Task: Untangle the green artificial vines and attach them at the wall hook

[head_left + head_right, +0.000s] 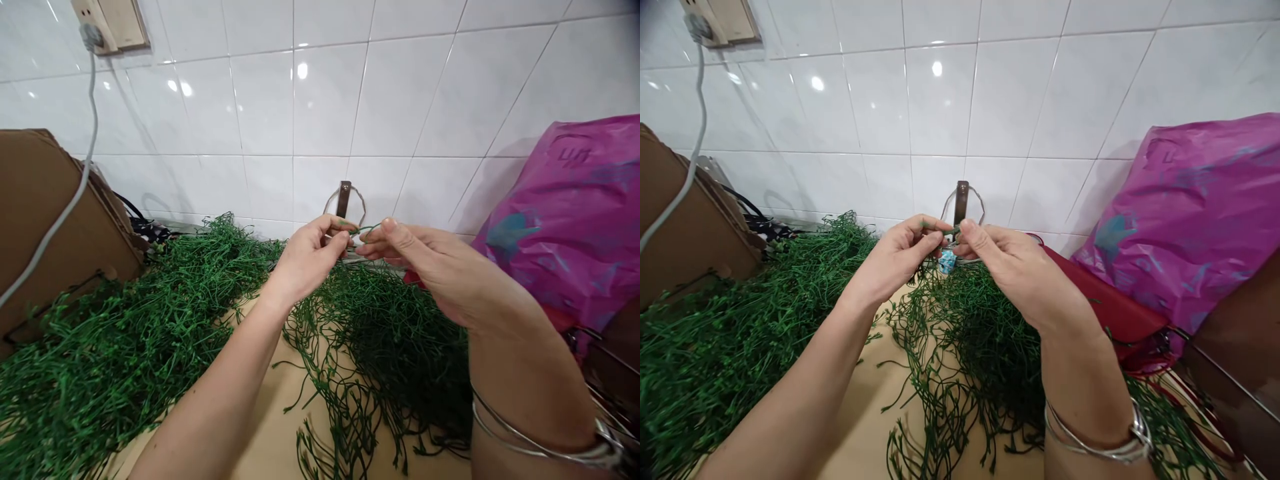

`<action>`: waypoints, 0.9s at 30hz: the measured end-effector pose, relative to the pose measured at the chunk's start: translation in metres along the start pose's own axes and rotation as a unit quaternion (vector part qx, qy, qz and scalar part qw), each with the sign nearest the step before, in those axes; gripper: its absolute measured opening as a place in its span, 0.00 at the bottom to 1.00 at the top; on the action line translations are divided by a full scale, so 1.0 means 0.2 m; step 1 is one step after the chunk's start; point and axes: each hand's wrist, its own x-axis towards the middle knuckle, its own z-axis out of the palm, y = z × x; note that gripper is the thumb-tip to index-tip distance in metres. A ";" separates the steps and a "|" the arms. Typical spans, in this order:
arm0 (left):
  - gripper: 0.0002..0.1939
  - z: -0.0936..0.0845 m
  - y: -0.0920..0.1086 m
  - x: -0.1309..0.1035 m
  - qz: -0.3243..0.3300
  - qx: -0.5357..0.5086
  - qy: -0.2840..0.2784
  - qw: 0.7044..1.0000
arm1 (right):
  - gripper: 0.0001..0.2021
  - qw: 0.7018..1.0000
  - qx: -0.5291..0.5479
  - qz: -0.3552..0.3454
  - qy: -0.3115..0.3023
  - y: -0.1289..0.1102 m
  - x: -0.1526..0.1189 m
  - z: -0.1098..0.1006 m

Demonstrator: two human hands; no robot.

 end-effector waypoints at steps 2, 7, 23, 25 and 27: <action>0.08 0.01 0.01 -0.01 0.020 0.021 0.002 1.000 | 0.26 0.996 0.085 -0.004 -0.020 0.01 0.01 0.04; 0.09 0.02 0.02 -0.02 0.037 0.077 0.028 0.996 | 0.20 0.991 0.131 0.008 0.027 0.04 0.05 0.05; 0.09 -0.06 0.02 0.00 0.006 0.064 -0.034 0.997 | 0.09 0.965 -0.235 -0.013 0.119 0.05 0.01 -0.12; 0.10 -0.08 0.02 0.00 -0.004 0.006 -0.026 1.000 | 0.10 0.933 -0.327 -0.009 0.147 0.12 0.01 -0.17; 0.10 -0.09 0.01 0.01 -0.012 -0.013 0.001 1.000 | 0.10 0.903 -0.401 0.018 0.151 0.19 0.02 -0.22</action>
